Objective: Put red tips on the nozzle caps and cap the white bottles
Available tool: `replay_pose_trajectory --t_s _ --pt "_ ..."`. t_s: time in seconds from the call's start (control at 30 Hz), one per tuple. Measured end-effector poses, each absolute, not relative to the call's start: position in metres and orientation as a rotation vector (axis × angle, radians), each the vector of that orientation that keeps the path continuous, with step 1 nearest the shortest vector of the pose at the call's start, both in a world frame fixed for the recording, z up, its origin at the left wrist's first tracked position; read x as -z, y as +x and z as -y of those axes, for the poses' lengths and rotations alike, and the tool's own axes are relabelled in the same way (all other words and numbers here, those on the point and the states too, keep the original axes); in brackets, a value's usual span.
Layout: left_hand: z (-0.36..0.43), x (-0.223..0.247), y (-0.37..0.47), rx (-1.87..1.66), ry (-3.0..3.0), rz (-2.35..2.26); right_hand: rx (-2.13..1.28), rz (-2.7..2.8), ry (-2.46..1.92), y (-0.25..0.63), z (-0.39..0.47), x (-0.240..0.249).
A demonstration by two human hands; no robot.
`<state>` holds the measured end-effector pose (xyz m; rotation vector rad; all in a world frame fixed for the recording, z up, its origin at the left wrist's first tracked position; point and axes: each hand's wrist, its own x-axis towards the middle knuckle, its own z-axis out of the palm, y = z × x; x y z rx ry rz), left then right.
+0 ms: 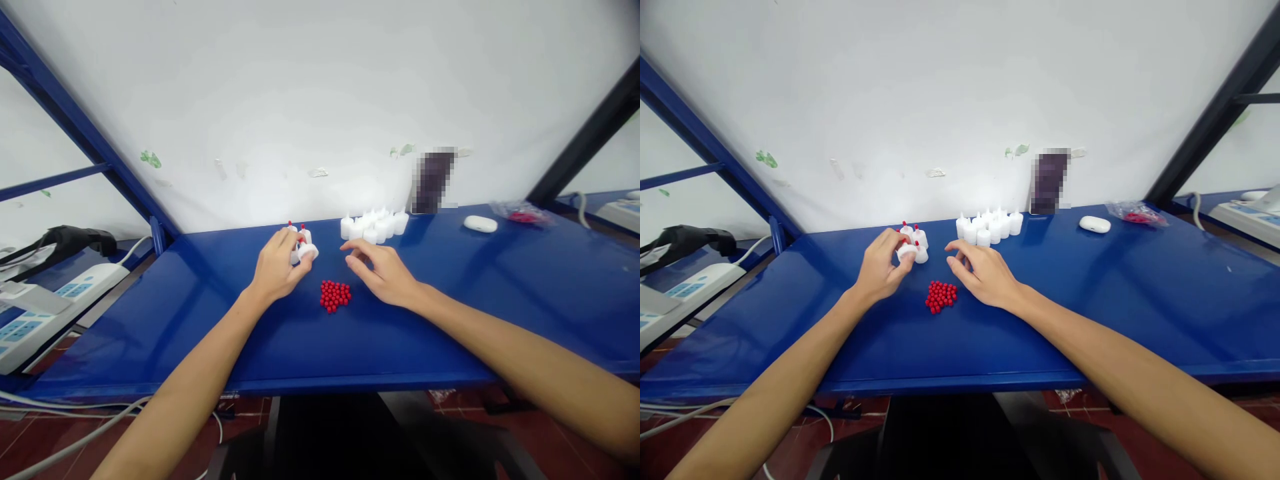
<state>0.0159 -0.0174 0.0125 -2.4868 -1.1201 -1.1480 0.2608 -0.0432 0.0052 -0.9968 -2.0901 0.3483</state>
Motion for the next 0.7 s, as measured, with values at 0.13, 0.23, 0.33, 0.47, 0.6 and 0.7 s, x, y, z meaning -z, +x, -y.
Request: replay_pose_trajectory --t_s 0.13,0.23,0.33,0.47,0.6,0.7 --pt "0.006 -0.019 0.003 1.049 -2.279 1.288 -0.412 2.126 -1.046 0.258 0.042 -0.004" --pt "-0.004 -0.023 0.001 0.984 -2.16 1.345 -0.431 2.15 -1.057 0.256 0.043 -0.004" --pt "-0.011 -0.024 0.004 0.922 -2.074 1.366 -0.438 2.163 -1.047 0.256 0.043 -0.004" --pt "-0.014 -0.02 0.006 0.777 -2.182 1.311 -0.445 2.165 -1.04 0.257 0.042 -0.003" --pt "-0.014 -0.014 0.005 0.72 -2.254 1.3 -0.44 2.173 -1.019 0.257 0.043 -0.003" --pt "-0.013 -0.011 0.005 0.708 -2.283 1.319 -0.434 2.176 -1.014 0.257 0.043 -0.004"
